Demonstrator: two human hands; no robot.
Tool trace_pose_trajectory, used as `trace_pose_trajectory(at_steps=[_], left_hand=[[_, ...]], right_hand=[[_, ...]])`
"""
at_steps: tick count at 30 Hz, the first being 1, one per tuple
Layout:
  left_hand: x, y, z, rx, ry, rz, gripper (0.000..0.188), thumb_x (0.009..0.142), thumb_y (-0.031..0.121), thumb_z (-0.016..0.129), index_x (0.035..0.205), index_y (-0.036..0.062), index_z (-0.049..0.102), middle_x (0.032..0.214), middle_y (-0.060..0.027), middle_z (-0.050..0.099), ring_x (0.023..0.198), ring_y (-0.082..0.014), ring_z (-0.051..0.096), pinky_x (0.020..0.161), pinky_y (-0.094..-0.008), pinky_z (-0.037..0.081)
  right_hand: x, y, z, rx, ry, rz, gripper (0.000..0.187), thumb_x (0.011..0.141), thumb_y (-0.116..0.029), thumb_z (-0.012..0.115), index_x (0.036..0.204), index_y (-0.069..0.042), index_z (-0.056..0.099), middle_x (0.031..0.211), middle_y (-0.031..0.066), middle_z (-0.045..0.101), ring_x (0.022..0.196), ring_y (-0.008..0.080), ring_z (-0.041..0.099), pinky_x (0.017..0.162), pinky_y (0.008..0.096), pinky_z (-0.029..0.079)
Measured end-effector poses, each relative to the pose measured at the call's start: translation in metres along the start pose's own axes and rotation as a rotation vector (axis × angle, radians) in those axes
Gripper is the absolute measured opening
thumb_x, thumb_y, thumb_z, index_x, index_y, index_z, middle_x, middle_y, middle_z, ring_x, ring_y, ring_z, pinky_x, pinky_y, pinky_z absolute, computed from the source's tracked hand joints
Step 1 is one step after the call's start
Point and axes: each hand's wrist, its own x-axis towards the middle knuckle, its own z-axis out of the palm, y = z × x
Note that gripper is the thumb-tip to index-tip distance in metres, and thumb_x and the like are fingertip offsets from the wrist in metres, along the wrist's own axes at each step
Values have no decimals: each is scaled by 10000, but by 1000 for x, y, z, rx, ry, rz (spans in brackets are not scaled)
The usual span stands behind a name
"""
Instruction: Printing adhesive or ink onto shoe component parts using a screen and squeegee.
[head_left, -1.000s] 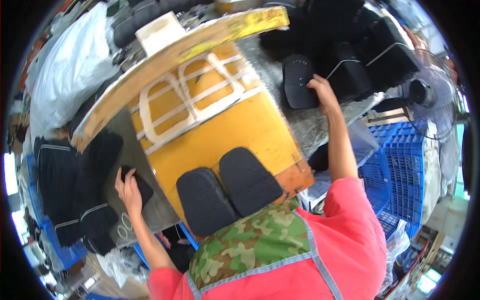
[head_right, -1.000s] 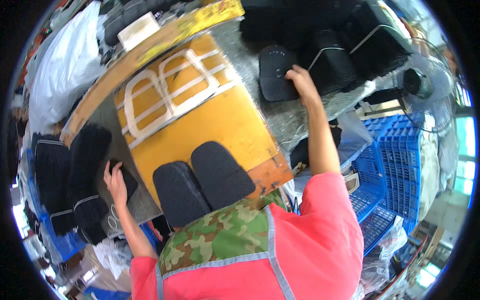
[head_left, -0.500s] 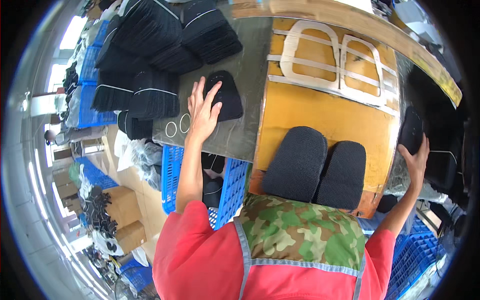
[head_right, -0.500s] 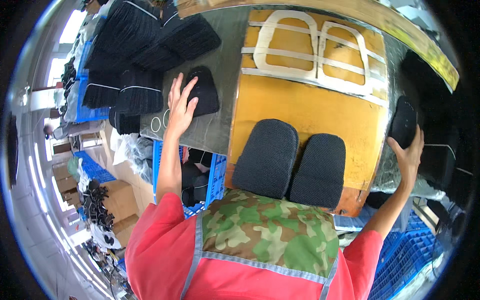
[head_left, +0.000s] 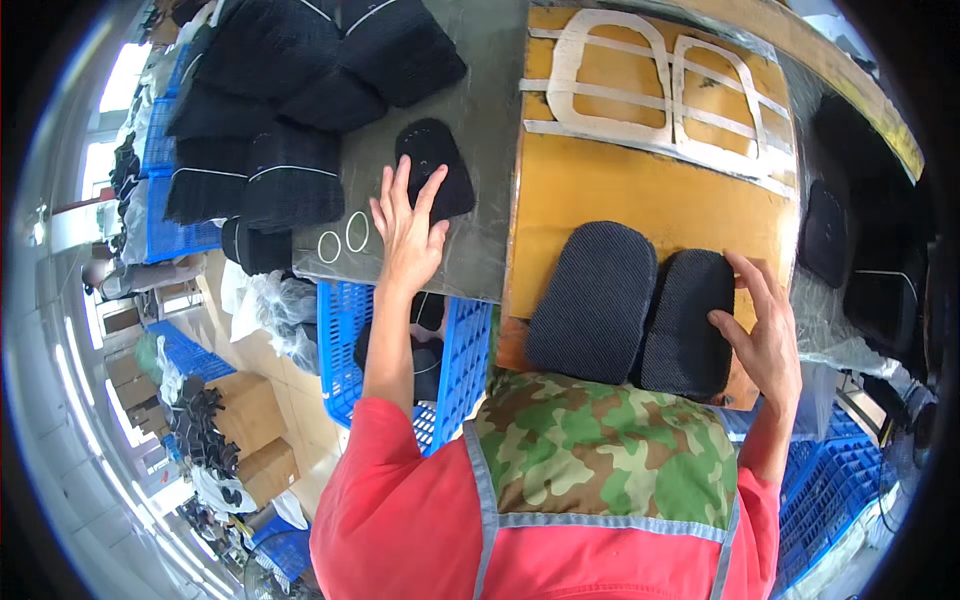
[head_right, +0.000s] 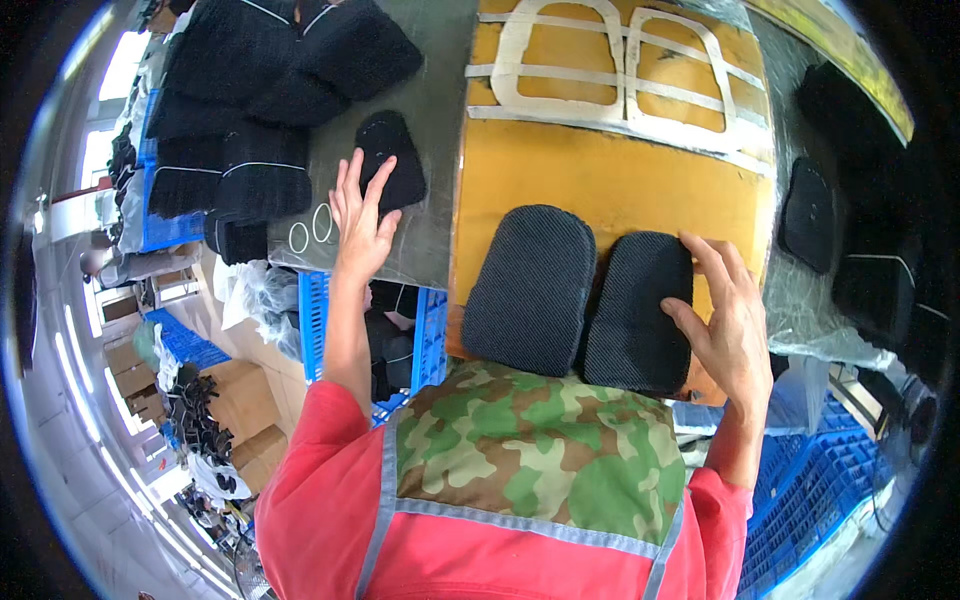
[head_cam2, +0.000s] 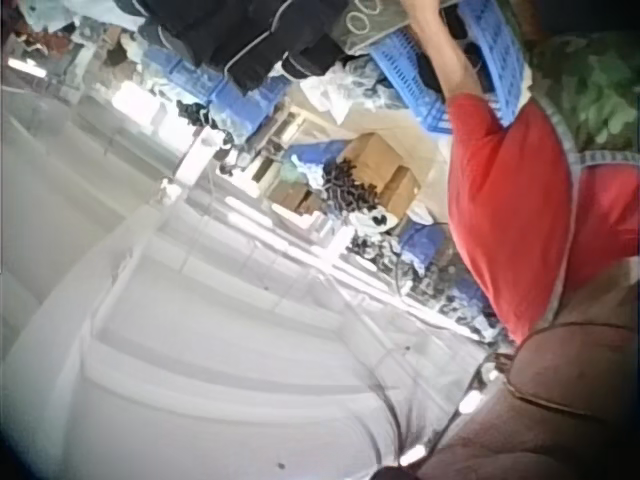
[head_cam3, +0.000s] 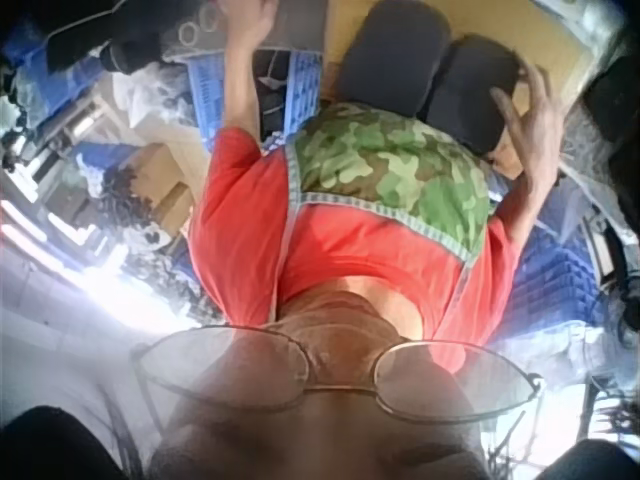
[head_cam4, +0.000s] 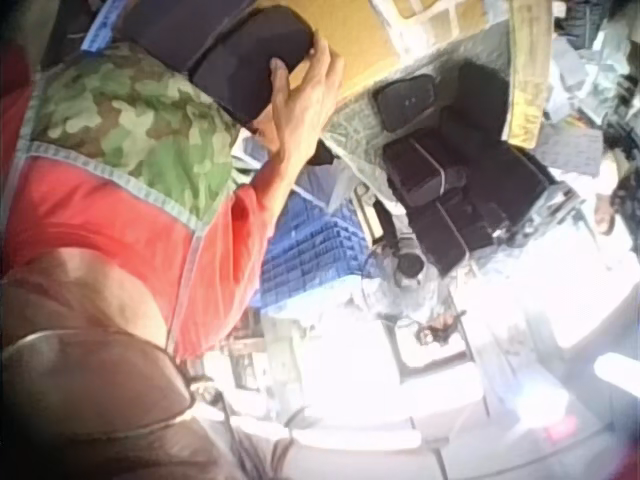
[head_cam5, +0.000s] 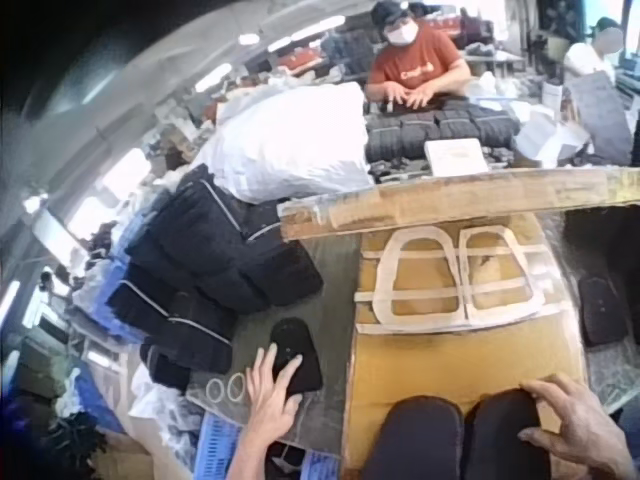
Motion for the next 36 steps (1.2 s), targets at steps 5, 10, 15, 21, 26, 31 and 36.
trace_pose_trajectory(at_steps=[5, 10, 15, 21, 26, 31, 36], left_hand=[[15, 26, -14, -16, -74, 142, 737, 779, 46, 653, 1453, 267, 453, 1608, -101, 192, 1491, -364, 122, 1157, -641, 80], [11, 86, -34, -576, -218, 307, 520, 899, 273, 572, 1364, 47, 509, 1510, -217, 354, 1393, -380, 357, 1145, -450, 280], [4, 129, -26, -556, -343, 431, 585, 800, 108, 658, 1353, 39, 481, 1445, -213, 409, 1356, -389, 392, 1131, -457, 298], [-9, 141, -29, -276, -299, 458, 685, 772, 76, 689, 1406, 68, 429, 1401, -178, 411, 1292, -384, 414, 1115, -522, 289], [-2, 155, -24, -249, -277, 482, 567, 742, 65, 698, 1275, 85, 506, 1279, -139, 455, 1303, -361, 406, 1132, -591, 226], [-17, 150, -14, -281, -133, 521, 385, 676, -7, 657, 1029, 129, 583, 1181, -106, 509, 1168, -337, 483, 1006, -502, 334], [-16, 138, -14, -385, -170, 558, 275, 751, -1, 627, 991, 130, 596, 1143, -66, 564, 975, -284, 563, 817, -415, 390]], right_hand=[[9, -7, 2, -167, 130, -134, 561, 683, -64, 783, 1207, -67, 582, 1140, 122, 590, 1081, 341, 571, 927, 426, 454], [7, -4, 5, -166, 129, -132, 481, 661, -30, 784, 1093, -80, 579, 1060, 87, 594, 1036, 310, 563, 896, 410, 436], [9, 4, -5, -126, 22, -194, 324, 709, -79, 770, 993, -55, 616, 912, 118, 639, 918, 317, 583, 859, 411, 434], [100, 27, -40, -5, 176, -208, 230, 905, -199, 619, 911, 29, 591, 833, 248, 621, 849, 443, 603, 751, 477, 463], [219, 94, -34, -279, 485, -245, 274, 876, -198, 649, 1101, -44, 635, 1015, 238, 649, 997, 432, 600, 877, 488, 469], [240, 98, -6, -328, 597, -249, 377, 841, -171, 684, 1176, -13, 613, 1197, 258, 603, 1146, 459, 531, 994, 490, 421], [215, 75, 19, -220, 433, -280, 536, 909, -282, 637, 1353, -15, 501, 1383, 237, 476, 1298, 418, 417, 1101, 475, 311]])
